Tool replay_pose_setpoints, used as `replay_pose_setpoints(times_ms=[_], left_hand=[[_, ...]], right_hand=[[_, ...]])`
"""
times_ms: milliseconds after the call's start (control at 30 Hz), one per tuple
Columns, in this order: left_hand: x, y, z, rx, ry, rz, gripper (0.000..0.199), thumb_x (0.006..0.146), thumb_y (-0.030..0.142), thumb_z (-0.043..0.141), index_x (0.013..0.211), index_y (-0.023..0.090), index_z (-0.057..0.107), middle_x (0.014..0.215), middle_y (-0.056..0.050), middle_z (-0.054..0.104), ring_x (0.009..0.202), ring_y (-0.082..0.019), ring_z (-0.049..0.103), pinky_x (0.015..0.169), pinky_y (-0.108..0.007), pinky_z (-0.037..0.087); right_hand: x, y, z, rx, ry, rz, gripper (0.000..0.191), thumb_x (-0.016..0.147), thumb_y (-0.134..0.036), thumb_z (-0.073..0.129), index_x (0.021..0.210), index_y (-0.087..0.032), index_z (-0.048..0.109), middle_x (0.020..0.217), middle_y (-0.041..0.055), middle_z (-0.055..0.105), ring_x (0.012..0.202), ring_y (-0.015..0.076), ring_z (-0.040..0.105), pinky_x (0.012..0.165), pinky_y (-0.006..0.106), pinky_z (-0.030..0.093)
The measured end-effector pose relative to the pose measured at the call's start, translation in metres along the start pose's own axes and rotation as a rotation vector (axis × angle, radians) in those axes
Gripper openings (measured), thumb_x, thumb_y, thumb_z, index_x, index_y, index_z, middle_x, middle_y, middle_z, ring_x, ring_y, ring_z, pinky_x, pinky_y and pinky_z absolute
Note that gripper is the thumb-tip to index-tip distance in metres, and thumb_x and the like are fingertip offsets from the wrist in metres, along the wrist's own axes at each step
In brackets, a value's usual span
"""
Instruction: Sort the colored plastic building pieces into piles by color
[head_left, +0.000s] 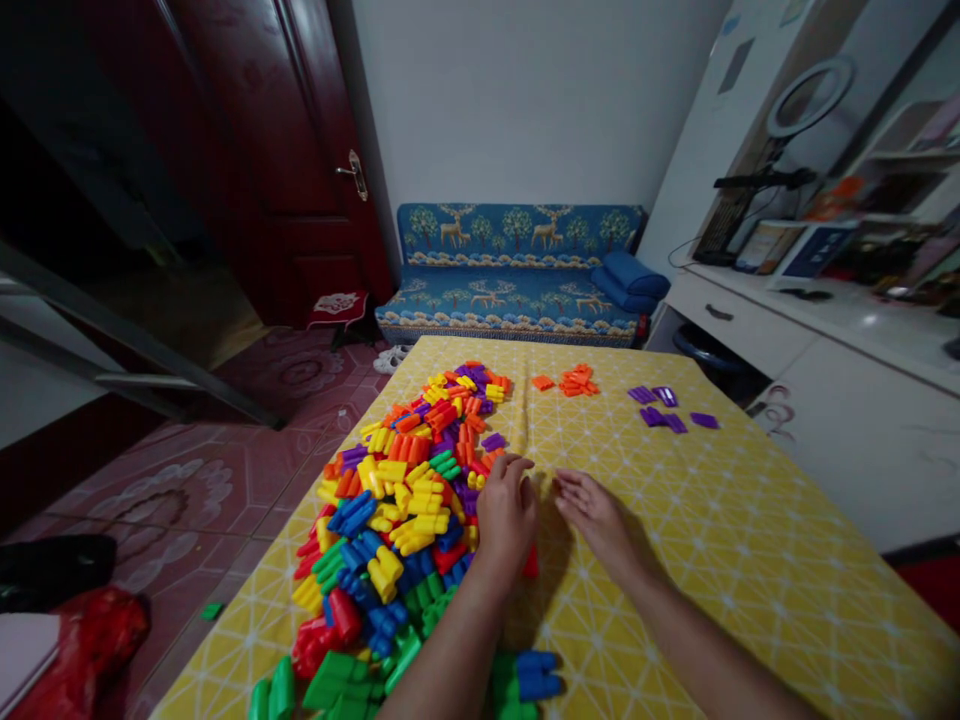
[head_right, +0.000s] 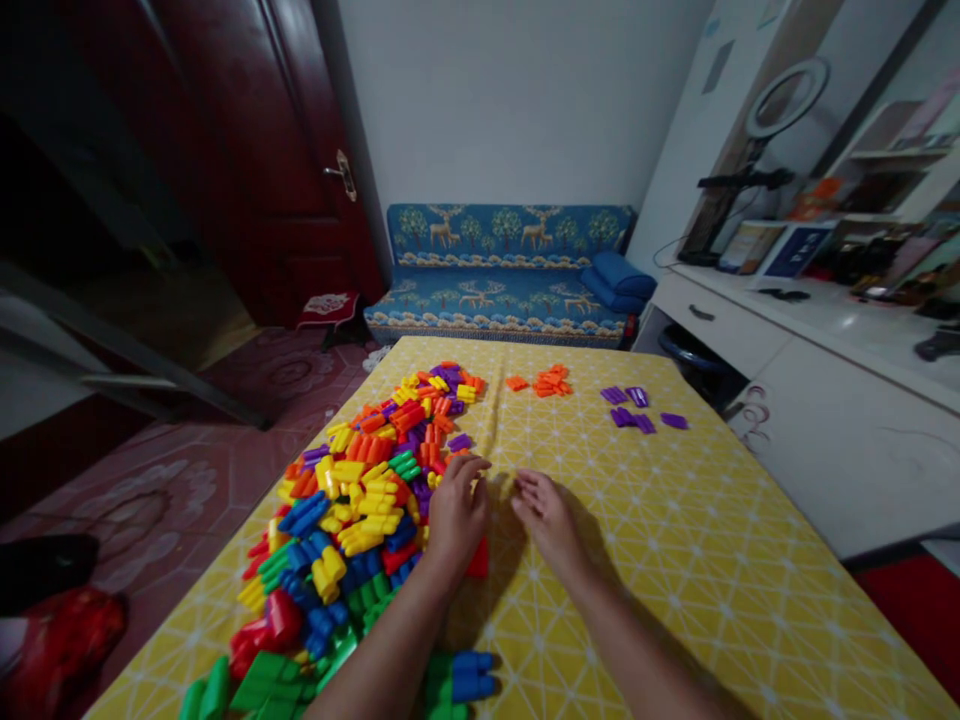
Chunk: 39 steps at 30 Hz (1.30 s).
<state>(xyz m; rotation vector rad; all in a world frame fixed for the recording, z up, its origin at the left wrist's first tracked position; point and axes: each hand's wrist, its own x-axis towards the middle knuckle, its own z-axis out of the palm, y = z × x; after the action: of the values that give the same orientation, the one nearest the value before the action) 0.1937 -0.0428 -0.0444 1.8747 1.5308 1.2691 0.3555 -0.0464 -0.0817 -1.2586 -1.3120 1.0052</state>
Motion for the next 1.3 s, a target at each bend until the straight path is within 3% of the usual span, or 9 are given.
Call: replay_pose_setpoints(times_ms=[100,167,233,333,500,667,900,1133,1300], left_hand=[[0.002,-0.004,0.001,-0.075,0.054,0.008,0.032,0.083,0.003,0.046,0.103,0.020,0.064,0.111,-0.008,0.063,0.100,-0.019,0.063,0.083,-0.031,0.052],[0.004,-0.006,0.000,-0.129,0.096,0.014,0.032,0.081,0.001,0.046,0.100,0.019,0.065,0.108,-0.008,0.063,0.100,-0.019,0.063,0.083,-0.032,0.052],[0.006,-0.005,-0.001,-0.167,0.138,0.018,0.033,0.078,-0.001,0.046,0.098,0.018,0.065,0.104,-0.008,0.064,0.098,-0.019,0.063,0.083,-0.031,0.052],[0.007,-0.003,-0.004,-0.191,0.189,0.028,0.033,0.079,-0.001,0.046,0.096,0.018,0.066,0.100,-0.007,0.065,0.096,-0.018,0.062,0.082,-0.031,0.051],[0.009,-0.006,-0.006,-0.204,0.229,0.015,0.027,0.085,0.006,0.046,0.097,0.018,0.067,0.100,-0.007,0.066,0.098,-0.019,0.062,0.088,-0.033,0.050],[0.010,-0.015,-0.004,-0.192,0.265,0.036,0.022,0.087,0.011,0.048,0.098,0.017,0.067,0.102,-0.008,0.066,0.100,-0.020,0.062,0.092,-0.037,0.050],[0.006,-0.010,-0.003,-0.209,0.254,0.045,0.023,0.092,0.017,0.045,0.099,0.017,0.067,0.103,-0.009,0.067,0.103,-0.020,0.061,0.094,-0.037,0.049],[0.006,-0.002,-0.009,-0.224,0.200,0.072,0.024,0.095,0.021,0.044,0.095,0.017,0.069,0.102,-0.009,0.067,0.102,-0.020,0.062,0.095,-0.036,0.049],[0.004,-0.006,-0.006,-0.178,0.198,0.096,0.023,0.092,0.015,0.046,0.101,0.018,0.067,0.107,-0.010,0.066,0.105,-0.020,0.061,0.097,-0.038,0.048]], right_hand=[[-0.063,-0.018,-0.013,-0.325,-0.215,-0.126,0.059,0.078,-0.040,0.068,0.134,-0.028,0.054,0.143,0.0129,0.051,0.129,0.0297,0.052,0.104,0.050,0.046],[-0.102,-0.024,-0.013,-0.560,-0.322,-0.235,0.086,0.071,-0.047,0.076,0.147,-0.031,0.040,0.155,0.0124,0.034,0.139,0.0355,0.038,0.107,0.054,0.043],[-0.131,-0.022,-0.004,-0.746,-0.347,-0.341,0.103,0.067,-0.048,0.079,0.153,-0.034,0.025,0.161,0.0093,0.021,0.143,0.0382,0.029,0.109,0.056,0.040],[-0.145,-0.013,0.018,-0.918,-0.325,-0.481,0.106,0.072,-0.045,0.074,0.156,-0.032,0.011,0.162,0.0073,0.010,0.145,0.0391,0.023,0.110,0.057,0.038],[-0.101,-0.014,0.038,-1.054,-0.242,-0.429,0.105,0.074,-0.035,0.072,0.157,-0.017,0.010,0.162,0.0135,0.005,0.148,0.0387,0.005,0.115,0.060,0.027],[-0.048,-0.027,0.039,-1.123,-0.350,-0.352,0.090,0.075,-0.025,0.065,0.154,-0.013,0.023,0.160,0.0167,0.017,0.149,0.0339,0.009,0.117,0.060,0.019],[-0.052,-0.034,0.050,-0.969,-0.458,-0.400,0.100,0.066,-0.023,0.063,0.155,-0.016,0.017,0.160,0.0151,0.021,0.148,0.0314,0.017,0.119,0.054,0.016],[-0.038,-0.023,0.060,-0.909,-0.234,-0.408,0.079,0.076,-0.021,0.057,0.150,-0.015,0.031,0.141,0.0162,0.047,0.133,0.0299,0.040,0.114,0.047,0.030],[-0.003,-0.017,0.048,-0.907,0.019,-0.362,0.045,0.082,-0.019,0.053,0.127,-0.016,0.053,0.130,0.0145,0.055,0.132,0.0313,0.039,0.112,0.050,0.032]])
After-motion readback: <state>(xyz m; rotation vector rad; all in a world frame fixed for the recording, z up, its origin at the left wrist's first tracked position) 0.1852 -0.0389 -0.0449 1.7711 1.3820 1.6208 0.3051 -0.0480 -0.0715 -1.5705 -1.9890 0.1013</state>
